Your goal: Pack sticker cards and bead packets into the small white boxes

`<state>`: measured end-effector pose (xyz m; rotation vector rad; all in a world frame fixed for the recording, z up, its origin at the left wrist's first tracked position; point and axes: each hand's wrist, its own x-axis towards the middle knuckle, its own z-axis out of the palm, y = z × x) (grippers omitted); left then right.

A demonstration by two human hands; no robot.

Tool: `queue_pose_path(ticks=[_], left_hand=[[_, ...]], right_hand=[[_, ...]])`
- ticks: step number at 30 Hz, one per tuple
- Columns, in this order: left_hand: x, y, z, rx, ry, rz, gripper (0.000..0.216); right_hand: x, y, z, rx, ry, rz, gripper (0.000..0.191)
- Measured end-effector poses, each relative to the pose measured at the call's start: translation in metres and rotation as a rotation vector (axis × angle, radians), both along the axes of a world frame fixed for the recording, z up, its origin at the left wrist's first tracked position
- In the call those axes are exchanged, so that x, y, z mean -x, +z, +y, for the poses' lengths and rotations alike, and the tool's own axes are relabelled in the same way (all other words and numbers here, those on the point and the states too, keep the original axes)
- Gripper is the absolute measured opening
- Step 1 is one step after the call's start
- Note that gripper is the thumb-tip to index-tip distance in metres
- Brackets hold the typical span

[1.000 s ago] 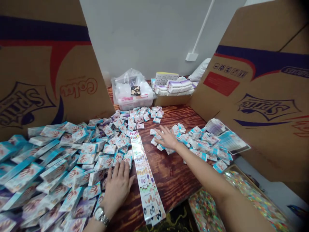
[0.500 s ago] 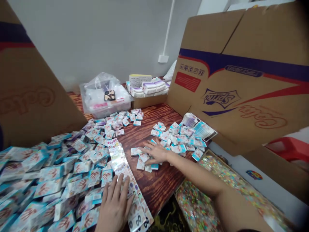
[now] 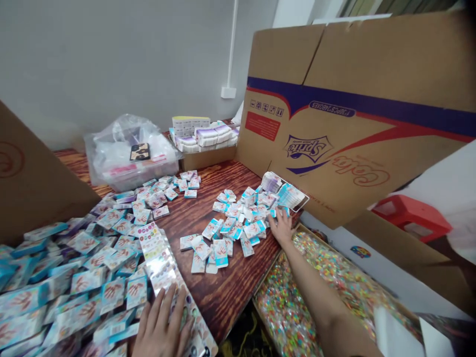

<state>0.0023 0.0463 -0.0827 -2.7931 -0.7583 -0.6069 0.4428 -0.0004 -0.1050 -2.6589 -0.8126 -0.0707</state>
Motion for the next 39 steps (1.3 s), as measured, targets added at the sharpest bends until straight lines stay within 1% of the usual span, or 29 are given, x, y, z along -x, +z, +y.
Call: queue_pose_path(ticks=[6, 12, 15, 18, 20, 21, 23, 25, 28, 29, 30, 32, 33, 34, 36, 39], left_hand=[[-0.006, -0.008, -0.003, -0.023, 0.022, -0.04, 0.061], [-0.009, -0.009, -0.003, -0.039, 0.017, -0.041, 0.047], [-0.008, -0.006, -0.004, -0.05, 0.043, -0.004, 0.044], [-0.007, -0.003, -0.006, -0.03, 0.06, 0.037, 0.043], [-0.006, 0.0, -0.008, 0.023, 0.065, 0.055, 0.042], [-0.005, 0.002, -0.009, 0.055, 0.068, 0.057, 0.042], [-0.004, 0.006, -0.009, 0.119, 0.068, 0.052, 0.043], [-0.004, 0.009, -0.007, 0.165, 0.053, 0.045, 0.045], [-0.005, 0.012, -0.004, 0.195, 0.02, 0.039, 0.048], [-0.006, 0.012, -0.004, 0.197, 0.011, 0.038, 0.049], [-0.007, 0.013, -0.004, 0.198, 0.005, 0.037, 0.049], [-0.009, 0.014, -0.004, 0.198, 0.0, 0.037, 0.048], [-0.01, 0.015, -0.004, 0.198, -0.001, 0.039, 0.048], [-0.01, 0.016, -0.005, 0.196, 0.0, 0.038, 0.048], [-0.011, 0.016, -0.006, 0.191, 0.005, 0.035, 0.047], [-0.013, 0.019, -0.008, 0.175, 0.011, 0.041, 0.045]], right_hand=[[0.02, -0.003, 0.021, 0.037, 0.015, 0.021, 0.061], [0.049, -0.004, 0.048, 0.036, 0.109, 0.054, 0.064], [0.061, 0.001, 0.062, 0.033, 0.184, 0.068, 0.064], [0.062, 0.013, 0.063, 0.045, 0.237, 0.065, 0.065], [0.054, 0.023, 0.049, 0.07, 0.277, 0.053, 0.063], [0.048, 0.027, 0.037, 0.088, 0.308, 0.046, 0.06], [0.035, 0.034, 0.003, 0.144, 0.376, 0.045, 0.056], [0.026, 0.036, -0.039, 0.229, 0.437, 0.074, 0.05], [0.031, 0.03, -0.101, 0.39, 0.499, 0.137, 0.047], [0.037, 0.024, -0.117, 0.441, 0.513, 0.15, 0.05], [0.044, 0.018, -0.131, 0.487, 0.524, 0.159, 0.059], [0.059, 0.003, -0.149, 0.565, 0.532, 0.169, 0.082], [0.065, -0.004, -0.154, 0.597, 0.534, 0.173, 0.089], [0.071, -0.01, -0.157, 0.625, 0.536, 0.175, 0.093], [0.076, -0.019, -0.16, 0.665, 0.54, 0.172, 0.09], [0.076, -0.025, -0.16, 0.684, 0.541, 0.149, 0.076]])
